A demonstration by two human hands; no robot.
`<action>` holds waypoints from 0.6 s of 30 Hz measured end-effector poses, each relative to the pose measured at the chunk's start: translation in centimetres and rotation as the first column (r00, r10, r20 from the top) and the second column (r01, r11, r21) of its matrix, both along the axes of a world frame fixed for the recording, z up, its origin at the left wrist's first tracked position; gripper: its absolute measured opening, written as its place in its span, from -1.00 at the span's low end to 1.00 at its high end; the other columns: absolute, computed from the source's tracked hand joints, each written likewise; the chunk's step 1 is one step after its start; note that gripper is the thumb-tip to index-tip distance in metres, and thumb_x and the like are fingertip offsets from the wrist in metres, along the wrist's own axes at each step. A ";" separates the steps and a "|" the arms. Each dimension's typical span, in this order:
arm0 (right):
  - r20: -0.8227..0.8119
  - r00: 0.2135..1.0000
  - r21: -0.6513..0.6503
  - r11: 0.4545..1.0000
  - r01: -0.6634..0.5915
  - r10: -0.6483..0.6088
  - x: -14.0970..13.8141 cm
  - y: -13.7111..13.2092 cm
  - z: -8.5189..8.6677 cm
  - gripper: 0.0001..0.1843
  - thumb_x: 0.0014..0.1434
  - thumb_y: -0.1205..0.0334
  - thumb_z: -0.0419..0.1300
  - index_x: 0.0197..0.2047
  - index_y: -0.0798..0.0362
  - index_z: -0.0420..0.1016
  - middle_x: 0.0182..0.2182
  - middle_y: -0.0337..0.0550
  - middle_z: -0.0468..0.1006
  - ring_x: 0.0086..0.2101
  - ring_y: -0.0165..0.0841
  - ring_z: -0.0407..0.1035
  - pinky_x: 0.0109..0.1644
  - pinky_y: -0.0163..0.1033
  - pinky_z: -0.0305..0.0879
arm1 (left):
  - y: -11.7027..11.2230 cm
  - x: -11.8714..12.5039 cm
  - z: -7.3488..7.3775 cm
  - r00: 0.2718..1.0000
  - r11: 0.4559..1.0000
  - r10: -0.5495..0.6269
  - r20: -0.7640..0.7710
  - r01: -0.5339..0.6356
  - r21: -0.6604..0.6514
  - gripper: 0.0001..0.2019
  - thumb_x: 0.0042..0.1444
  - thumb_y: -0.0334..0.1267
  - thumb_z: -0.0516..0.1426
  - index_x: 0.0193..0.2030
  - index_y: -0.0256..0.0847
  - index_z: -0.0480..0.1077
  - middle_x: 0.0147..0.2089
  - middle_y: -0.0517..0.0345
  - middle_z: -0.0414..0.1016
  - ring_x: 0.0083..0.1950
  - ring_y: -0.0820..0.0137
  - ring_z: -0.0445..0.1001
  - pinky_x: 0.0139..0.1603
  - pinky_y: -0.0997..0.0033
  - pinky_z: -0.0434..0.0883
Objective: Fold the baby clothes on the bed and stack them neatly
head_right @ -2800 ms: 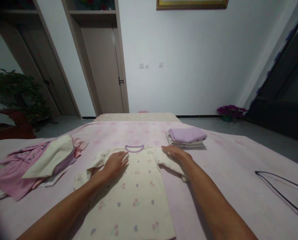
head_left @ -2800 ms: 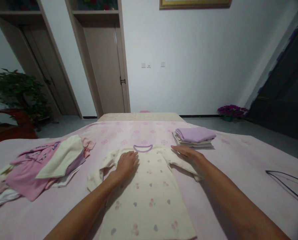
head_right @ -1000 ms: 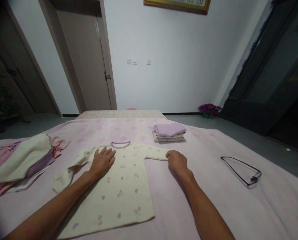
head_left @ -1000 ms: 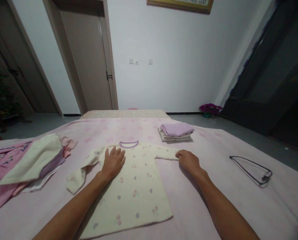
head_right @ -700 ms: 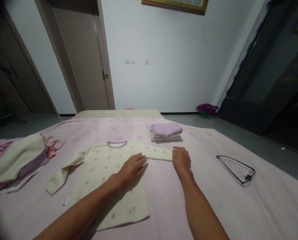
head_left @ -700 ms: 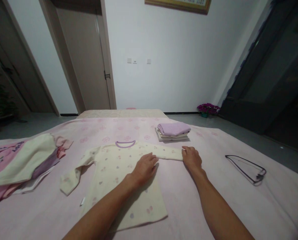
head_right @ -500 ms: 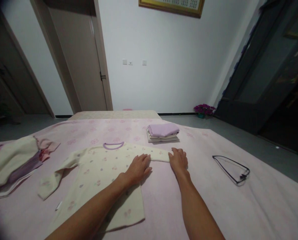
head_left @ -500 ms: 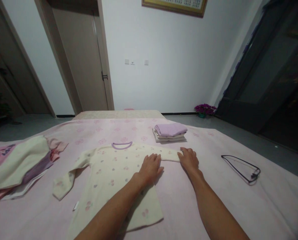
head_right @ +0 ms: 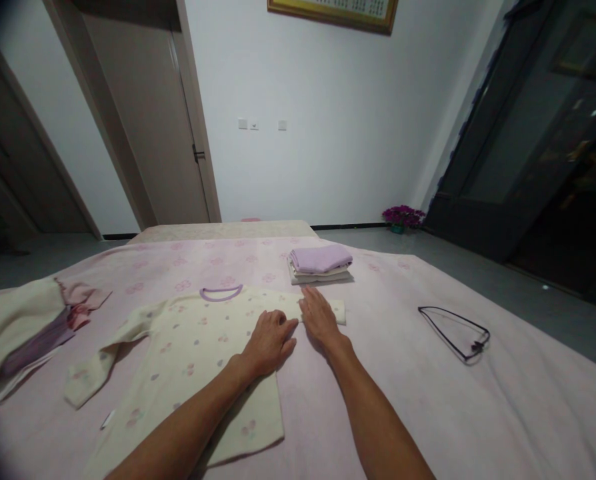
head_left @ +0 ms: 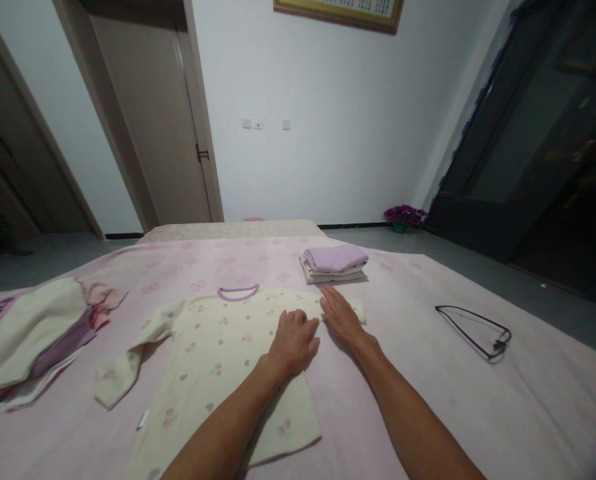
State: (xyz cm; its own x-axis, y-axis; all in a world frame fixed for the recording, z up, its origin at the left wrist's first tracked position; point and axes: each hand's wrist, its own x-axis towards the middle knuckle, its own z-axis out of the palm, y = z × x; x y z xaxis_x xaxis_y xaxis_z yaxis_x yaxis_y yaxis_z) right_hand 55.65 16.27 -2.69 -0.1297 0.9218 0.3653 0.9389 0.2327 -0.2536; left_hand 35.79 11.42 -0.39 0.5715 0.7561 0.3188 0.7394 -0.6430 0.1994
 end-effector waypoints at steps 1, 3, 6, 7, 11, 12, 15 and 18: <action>0.014 0.999 -0.075 0.996 -0.052 0.053 -0.5 0.0 -0.3 -0.40 0.41 0.08 -0.24 0.39 0.08 0.19 0.37 -0.05 0.20 0.35 -0.25 0.00 0.41 -0.03 -0.10 | 0.1 0.0 -0.1 1.000 1.000 -0.002 0.008 0.002 0.004 -0.69 0.22 -0.17 0.08 0.09 -0.10 0.38 -0.03 -0.01 0.34 0.00 0.17 0.30 0.20 -0.01 0.18; 0.052 0.996 -0.192 0.979 -0.064 0.075 -0.8 -0.2 -0.7 -0.36 0.41 0.00 -0.26 0.42 0.09 0.12 0.41 -0.04 0.10 0.39 -0.23 -0.10 0.43 0.00 -0.20 | 0.2 -0.1 -0.2 1.000 1.000 -0.006 0.027 0.005 0.012 -0.71 0.20 -0.22 0.09 0.06 -0.12 0.40 -0.05 -0.03 0.35 -0.02 0.17 0.31 0.17 0.01 0.21; 0.141 0.990 -0.285 0.956 0.068 -0.028 0.5 -0.5 -0.7 -0.30 0.41 -0.07 -0.25 0.46 0.16 0.02 0.44 0.02 -0.05 0.41 -0.19 -0.22 0.44 0.03 -0.30 | 0.2 -0.1 -0.3 0.999 1.000 -0.013 0.047 0.011 0.026 -0.72 0.19 -0.29 0.08 0.03 -0.11 0.43 -0.08 -0.02 0.37 -0.05 0.19 0.33 0.13 0.04 0.25; 0.171 0.982 -0.299 0.945 0.130 -0.081 1.2 -0.6 -0.5 -0.28 0.41 -0.08 -0.25 0.47 0.17 -0.03 0.45 0.03 -0.08 0.42 -0.19 -0.25 0.44 0.03 -0.33 | 0.3 -0.1 -0.3 0.999 1.000 -0.014 0.049 0.013 0.028 -0.73 0.18 -0.30 0.09 0.02 -0.11 0.44 -0.10 -0.02 0.38 -0.06 0.19 0.34 0.12 0.05 0.26; 0.223 0.944 -0.291 0.908 0.301 -0.242 3.1 -0.8 -0.3 -0.25 0.41 -0.10 -0.27 0.48 0.21 -0.10 0.45 0.05 -0.12 0.42 -0.20 -0.28 0.44 0.06 -0.36 | 0.2 -0.5 -0.5 0.995 1.000 -0.029 0.094 0.028 0.012 -0.74 0.19 -0.32 0.08 -0.01 -0.14 0.47 -0.09 -0.02 0.41 -0.03 0.20 0.37 0.15 0.05 0.29; 0.230 0.938 -0.287 0.902 0.321 -0.261 3.3 -0.8 -0.3 -0.25 0.41 -0.10 -0.28 0.48 0.21 -0.11 0.46 0.05 -0.13 0.42 -0.19 -0.30 0.44 0.08 -0.35 | 0.1 -0.8 -0.6 0.991 0.998 -0.054 0.125 0.055 -0.004 -0.75 0.21 -0.32 0.08 0.00 -0.14 0.47 -0.06 -0.02 0.43 0.00 0.20 0.38 0.17 0.06 0.29; 0.254 0.921 -0.260 0.897 0.358 -0.294 3.3 -0.8 -0.7 -0.26 0.41 -0.09 -0.28 0.48 0.19 -0.10 0.46 0.02 -0.12 0.42 -0.17 -0.29 0.43 0.12 -0.34 | -0.1 -2.7 -0.6 0.945 0.981 -0.144 0.294 0.176 -0.086 -0.71 0.27 -0.31 0.04 0.07 -0.13 0.46 0.05 0.01 0.47 0.09 0.27 0.41 0.22 0.17 0.34; 0.287 0.900 -0.197 0.900 0.390 -0.327 3.0 -1.0 -0.9 -0.28 0.41 -0.06 -0.27 0.46 0.21 -0.03 0.44 0.02 -0.05 0.41 -0.12 -0.23 0.42 0.17 -0.33 | -0.3 -6.9 0.6 0.869 0.977 -0.123 0.478 0.190 -0.093 -0.68 0.27 -0.34 0.02 0.10 -0.14 0.46 0.09 0.01 0.50 0.12 0.33 0.45 0.20 0.30 0.38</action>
State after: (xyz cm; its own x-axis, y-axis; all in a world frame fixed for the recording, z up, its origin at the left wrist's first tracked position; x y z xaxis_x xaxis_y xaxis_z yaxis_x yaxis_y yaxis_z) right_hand 58.67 15.24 -3.64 0.1715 0.9774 0.1240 0.9852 -0.1711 -0.0136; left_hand 28.93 11.14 0.22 0.4951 0.7231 0.4816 0.4299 -0.6856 0.5874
